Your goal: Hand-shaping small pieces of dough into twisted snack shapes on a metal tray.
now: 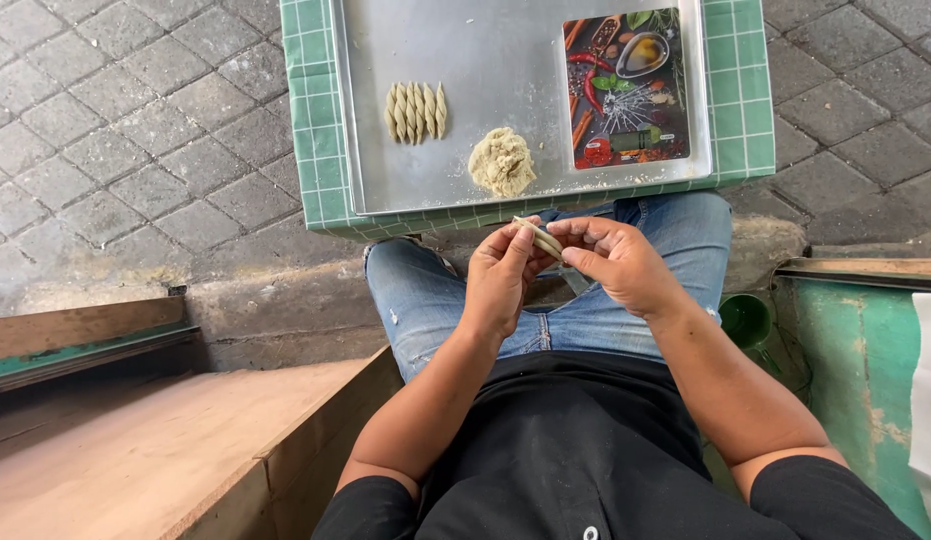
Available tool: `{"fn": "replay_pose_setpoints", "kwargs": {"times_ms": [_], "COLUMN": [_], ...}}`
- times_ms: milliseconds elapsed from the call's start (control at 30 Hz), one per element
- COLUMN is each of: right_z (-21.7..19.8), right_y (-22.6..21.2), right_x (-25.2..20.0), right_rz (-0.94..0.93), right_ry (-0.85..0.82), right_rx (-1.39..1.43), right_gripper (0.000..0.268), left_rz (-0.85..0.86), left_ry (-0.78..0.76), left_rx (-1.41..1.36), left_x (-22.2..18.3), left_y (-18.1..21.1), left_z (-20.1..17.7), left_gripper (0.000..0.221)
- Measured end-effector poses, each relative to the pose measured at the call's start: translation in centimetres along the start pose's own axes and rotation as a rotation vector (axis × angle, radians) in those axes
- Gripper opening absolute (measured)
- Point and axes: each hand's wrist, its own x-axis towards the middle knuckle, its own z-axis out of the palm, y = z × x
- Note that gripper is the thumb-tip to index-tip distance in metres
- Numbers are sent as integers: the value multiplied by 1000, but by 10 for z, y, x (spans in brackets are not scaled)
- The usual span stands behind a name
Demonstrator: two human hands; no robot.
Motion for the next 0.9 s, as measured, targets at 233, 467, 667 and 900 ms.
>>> {"fn": "replay_pose_setpoints", "kwargs": {"times_ms": [233, 467, 667, 900], "right_z": [4, 18, 17, 25], "right_y": [16, 10, 51, 25], "right_x": [3, 1, 6, 6], "right_rz": [8, -11, -204, -395], "right_ry": [73, 109, 160, 242], "right_rx": [18, 0, -164, -410], "right_gripper": [22, 19, 42, 22], "left_rz": [17, 40, 65, 51], "left_ry": [21, 29, 34, 26], "left_rx": [24, 7, -22, -131], "left_x": [-2, -2, -6, -20], "left_y": [-2, -3, -3, 5], "left_z": [-4, -5, 3, 15], "left_gripper": [21, 17, 14, 16]}}
